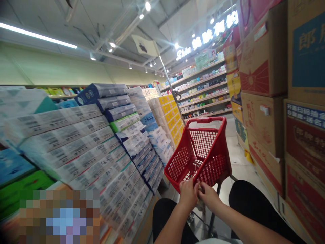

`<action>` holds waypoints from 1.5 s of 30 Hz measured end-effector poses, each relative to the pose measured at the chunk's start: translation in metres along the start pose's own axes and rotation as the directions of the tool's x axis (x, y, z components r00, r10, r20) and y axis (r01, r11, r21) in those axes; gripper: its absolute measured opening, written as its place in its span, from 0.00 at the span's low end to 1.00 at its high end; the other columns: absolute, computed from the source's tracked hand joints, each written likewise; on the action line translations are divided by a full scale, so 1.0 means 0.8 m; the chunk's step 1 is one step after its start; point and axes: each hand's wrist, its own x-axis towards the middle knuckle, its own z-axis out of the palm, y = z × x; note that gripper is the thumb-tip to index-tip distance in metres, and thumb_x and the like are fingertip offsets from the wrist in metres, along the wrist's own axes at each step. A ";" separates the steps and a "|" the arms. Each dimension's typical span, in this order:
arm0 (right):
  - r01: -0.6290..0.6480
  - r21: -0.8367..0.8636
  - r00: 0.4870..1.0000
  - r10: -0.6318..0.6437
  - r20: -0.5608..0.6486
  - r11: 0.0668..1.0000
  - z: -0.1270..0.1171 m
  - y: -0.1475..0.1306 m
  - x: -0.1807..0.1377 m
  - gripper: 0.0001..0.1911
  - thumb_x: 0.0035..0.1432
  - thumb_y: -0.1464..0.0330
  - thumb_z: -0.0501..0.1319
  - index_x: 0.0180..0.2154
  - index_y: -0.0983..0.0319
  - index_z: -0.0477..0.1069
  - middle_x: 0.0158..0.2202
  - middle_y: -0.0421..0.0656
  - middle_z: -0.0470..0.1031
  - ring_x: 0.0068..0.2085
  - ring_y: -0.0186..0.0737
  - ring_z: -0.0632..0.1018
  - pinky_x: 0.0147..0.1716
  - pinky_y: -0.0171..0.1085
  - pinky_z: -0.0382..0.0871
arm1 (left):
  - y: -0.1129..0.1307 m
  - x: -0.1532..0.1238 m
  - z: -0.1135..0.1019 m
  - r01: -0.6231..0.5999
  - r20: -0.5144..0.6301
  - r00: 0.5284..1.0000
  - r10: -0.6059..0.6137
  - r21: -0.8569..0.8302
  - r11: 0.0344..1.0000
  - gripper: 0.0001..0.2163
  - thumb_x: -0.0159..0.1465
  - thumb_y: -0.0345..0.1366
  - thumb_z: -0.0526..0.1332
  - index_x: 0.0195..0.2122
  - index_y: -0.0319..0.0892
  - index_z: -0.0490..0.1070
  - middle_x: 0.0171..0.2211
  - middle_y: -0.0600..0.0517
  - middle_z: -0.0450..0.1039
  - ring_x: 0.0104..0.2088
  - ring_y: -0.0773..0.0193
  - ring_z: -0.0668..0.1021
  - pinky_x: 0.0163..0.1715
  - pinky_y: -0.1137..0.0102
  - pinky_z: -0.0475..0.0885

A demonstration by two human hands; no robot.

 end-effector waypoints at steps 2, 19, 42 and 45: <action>0.003 0.008 1.000 -0.003 0.011 1.000 -0.002 -0.002 -0.001 0.11 0.51 0.59 0.53 0.31 0.59 0.67 0.31 0.42 0.78 0.35 0.42 0.77 0.34 0.35 0.66 | 0.001 0.000 -0.001 0.007 0.007 1.000 -0.008 0.010 1.000 0.19 0.68 0.42 0.46 0.53 0.39 0.67 0.45 0.45 0.75 0.48 0.55 0.72 0.55 0.59 0.55; -0.004 -0.008 1.000 0.004 -0.003 1.000 -0.003 -0.003 0.002 0.10 0.52 0.60 0.53 0.32 0.59 0.67 0.32 0.43 0.78 0.36 0.43 0.77 0.35 0.36 0.66 | 0.000 0.001 -0.003 0.017 0.013 1.000 -0.017 0.029 0.999 0.18 0.68 0.36 0.43 0.50 0.41 0.68 0.42 0.48 0.75 0.46 0.58 0.74 0.55 0.60 0.57; -0.026 0.021 1.000 0.026 0.013 0.999 -0.005 0.004 0.008 0.12 0.52 0.59 0.54 0.35 0.59 0.68 0.34 0.43 0.79 0.39 0.45 0.78 0.37 0.37 0.67 | -0.005 0.002 0.001 0.018 0.012 1.000 -0.018 0.018 1.000 0.19 0.68 0.37 0.43 0.53 0.41 0.67 0.43 0.48 0.75 0.46 0.58 0.73 0.56 0.60 0.55; -0.023 -0.004 1.000 0.023 0.006 1.000 -0.004 0.001 0.006 0.12 0.53 0.59 0.53 0.35 0.59 0.69 0.33 0.43 0.79 0.38 0.45 0.78 0.37 0.37 0.67 | -0.003 0.002 -0.002 0.022 0.021 1.000 -0.023 0.016 1.000 0.19 0.68 0.37 0.42 0.53 0.41 0.67 0.43 0.48 0.75 0.46 0.59 0.73 0.56 0.60 0.55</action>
